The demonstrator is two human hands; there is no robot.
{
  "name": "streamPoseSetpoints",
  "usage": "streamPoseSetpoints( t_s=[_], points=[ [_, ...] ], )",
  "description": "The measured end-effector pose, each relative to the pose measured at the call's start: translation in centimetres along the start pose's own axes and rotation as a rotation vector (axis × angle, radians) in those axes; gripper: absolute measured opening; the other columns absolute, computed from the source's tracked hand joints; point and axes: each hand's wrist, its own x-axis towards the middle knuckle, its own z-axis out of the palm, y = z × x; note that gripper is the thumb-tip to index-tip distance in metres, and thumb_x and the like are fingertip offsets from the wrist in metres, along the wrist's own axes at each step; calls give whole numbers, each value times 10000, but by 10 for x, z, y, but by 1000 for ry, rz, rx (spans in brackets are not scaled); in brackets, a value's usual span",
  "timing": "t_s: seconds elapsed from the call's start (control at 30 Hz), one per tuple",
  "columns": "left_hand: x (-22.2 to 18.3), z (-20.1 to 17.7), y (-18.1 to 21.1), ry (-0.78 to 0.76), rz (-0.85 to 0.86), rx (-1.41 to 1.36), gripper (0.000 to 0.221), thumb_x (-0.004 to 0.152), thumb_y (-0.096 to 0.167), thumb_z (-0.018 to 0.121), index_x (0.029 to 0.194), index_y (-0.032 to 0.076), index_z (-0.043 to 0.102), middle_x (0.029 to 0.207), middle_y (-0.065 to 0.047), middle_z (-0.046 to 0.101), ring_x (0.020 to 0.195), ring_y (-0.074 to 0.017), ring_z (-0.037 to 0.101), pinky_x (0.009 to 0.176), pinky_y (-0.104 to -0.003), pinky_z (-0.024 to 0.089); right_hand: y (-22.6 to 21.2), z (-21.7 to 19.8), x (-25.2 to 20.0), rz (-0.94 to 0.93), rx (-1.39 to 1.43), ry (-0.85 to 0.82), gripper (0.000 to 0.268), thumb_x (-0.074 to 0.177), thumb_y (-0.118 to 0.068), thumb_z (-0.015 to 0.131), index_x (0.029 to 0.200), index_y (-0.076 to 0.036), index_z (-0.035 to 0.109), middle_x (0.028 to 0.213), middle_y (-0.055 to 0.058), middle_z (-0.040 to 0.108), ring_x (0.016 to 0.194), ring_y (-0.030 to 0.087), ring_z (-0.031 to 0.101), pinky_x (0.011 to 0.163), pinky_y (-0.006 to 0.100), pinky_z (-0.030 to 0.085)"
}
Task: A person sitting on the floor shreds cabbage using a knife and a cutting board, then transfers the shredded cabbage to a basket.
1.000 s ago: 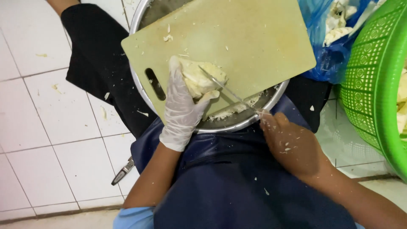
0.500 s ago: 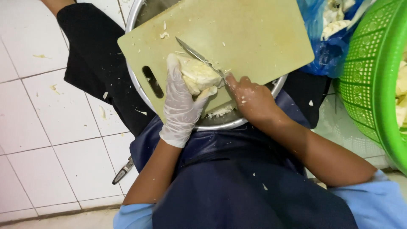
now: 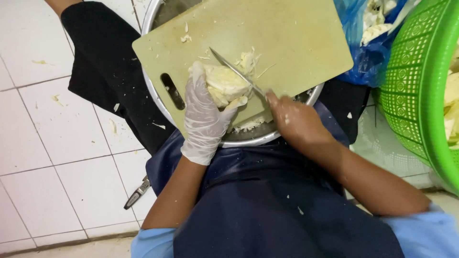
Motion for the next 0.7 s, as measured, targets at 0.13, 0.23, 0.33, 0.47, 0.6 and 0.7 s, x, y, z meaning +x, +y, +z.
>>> streamPoseSetpoints(
  t_s=[0.13, 0.23, 0.33, 0.47, 0.6, 0.7],
  points=[
    [7, 0, 0, 31, -9, -3, 1064, 656, 577, 860, 1353, -50, 357, 1309, -297, 429, 1231, -461, 466, 1070, -496, 388, -2, -21, 8, -47, -14, 105, 287, 982, -254, 386, 1216, -113, 474, 773, 83, 564, 618, 344, 658, 492, 467, 528],
    [9, -1, 1, 33, -25, 3, 1069, 638, 601, 855, 1341, -44, 373, 1293, -292, 437, 1227, -455, 471, 1068, -493, 391, -14, -54, -9, -54, -231, 192, 171, 964, -278, 439, 1081, -170, 501, 712, -2, 528, 564, 239, 634, 465, 361, 507],
    [7, -5, 4, 4, -30, 5, 1023, 641, 562, 864, 1324, -36, 392, 1273, -291, 440, 1209, -463, 480, 1055, -504, 404, -18, -49, -21, -70, -387, 241, 91, 944, -287, 473, 1008, -240, 517, 674, -84, 500, 525, 143, 618, 444, 264, 492],
    [7, -2, 6, -8, -56, 29, 1024, 645, 596, 849, 1319, -23, 390, 1275, -288, 425, 1204, -462, 487, 1039, -494, 422, -23, -26, -2, -71, -154, 205, 234, 943, -218, 467, 1160, -154, 527, 679, 57, 534, 524, 285, 633, 450, 420, 516],
    [8, -11, 3, -42, -30, 22, 987, 677, 516, 852, 1353, -7, 359, 1273, -286, 407, 1205, -482, 470, 1047, -514, 409, -1, 2, 37, -93, -82, 178, 225, 969, -190, 425, 1168, -123, 504, 731, 42, 552, 573, 295, 656, 455, 409, 521],
    [12, -21, 2, -87, -34, -180, 1091, 634, 585, 852, 1380, -8, 322, 1295, -354, 373, 1220, -542, 441, 1062, -565, 380, -8, -29, 24, -77, 37, 111, 275, 942, -170, 456, 1191, -76, 527, 736, 122, 606, 625, 358, 672, 513, 479, 533]
  ],
)
